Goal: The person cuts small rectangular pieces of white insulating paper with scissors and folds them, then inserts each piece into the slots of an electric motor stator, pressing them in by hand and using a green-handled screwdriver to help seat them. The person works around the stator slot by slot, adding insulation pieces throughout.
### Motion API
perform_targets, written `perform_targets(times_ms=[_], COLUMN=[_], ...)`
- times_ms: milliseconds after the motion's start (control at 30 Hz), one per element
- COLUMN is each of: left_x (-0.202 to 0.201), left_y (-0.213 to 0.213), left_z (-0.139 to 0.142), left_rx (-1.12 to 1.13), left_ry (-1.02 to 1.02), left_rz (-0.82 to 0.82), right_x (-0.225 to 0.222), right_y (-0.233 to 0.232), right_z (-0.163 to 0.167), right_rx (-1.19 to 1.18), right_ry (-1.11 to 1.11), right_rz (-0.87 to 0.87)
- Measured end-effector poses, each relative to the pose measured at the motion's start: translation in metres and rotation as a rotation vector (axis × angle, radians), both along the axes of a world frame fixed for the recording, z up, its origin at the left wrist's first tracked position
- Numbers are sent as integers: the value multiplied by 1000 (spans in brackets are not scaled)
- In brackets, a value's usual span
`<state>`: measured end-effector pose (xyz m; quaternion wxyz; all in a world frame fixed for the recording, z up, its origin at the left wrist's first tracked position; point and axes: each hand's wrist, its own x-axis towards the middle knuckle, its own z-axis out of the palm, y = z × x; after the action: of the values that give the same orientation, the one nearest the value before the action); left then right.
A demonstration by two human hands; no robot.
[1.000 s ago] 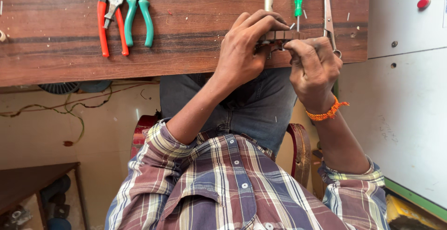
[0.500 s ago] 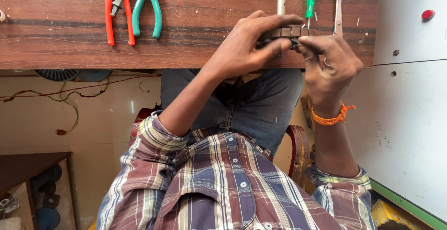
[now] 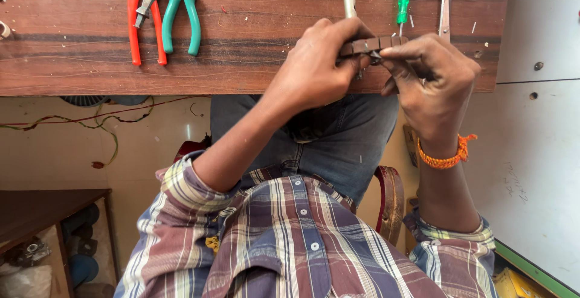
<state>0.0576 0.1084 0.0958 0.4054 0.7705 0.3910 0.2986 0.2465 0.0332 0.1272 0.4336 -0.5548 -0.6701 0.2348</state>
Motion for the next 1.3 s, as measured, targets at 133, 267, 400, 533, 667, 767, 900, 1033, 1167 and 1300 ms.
perform_targets(times_ms=[133, 267, 400, 533, 667, 767, 900, 1033, 1167, 1300], left_x=[2, -5, -7, -3, 0, 1, 0, -4, -9, -16], left_y=[-10, -12, -12, -14, -14, -16, -15, -10, -4, -2], left_z=[6, 6, 1, -5, -6, -7, -12, -19, -21, -19], left_rx=[147, 172, 232, 271, 249, 252, 286, 312, 365, 397], left_ry=[102, 108, 99, 79, 58, 19, -31, -84, -79, -93], left_rz=[40, 55, 47, 43, 46, 51, 7, -100, -236, -328], right_x=[6, 11, 12, 12, 14, 13, 11, 12, 5, -8], right_y=[0, 2, 1, -1, -2, -7, -13, -17, -31, -32], right_z=[-3, -4, 0, 3, 3, -2, -11, -12, -10, -15], right_rx=[104, 175, 235, 290, 287, 299, 348, 439, 492, 496], right_ry=[-80, -245, -394, -471, -555, -585, -624, -793, -924, -577], right_rz=[32, 93, 128, 152, 133, 106, 76, 86, 11, -137])
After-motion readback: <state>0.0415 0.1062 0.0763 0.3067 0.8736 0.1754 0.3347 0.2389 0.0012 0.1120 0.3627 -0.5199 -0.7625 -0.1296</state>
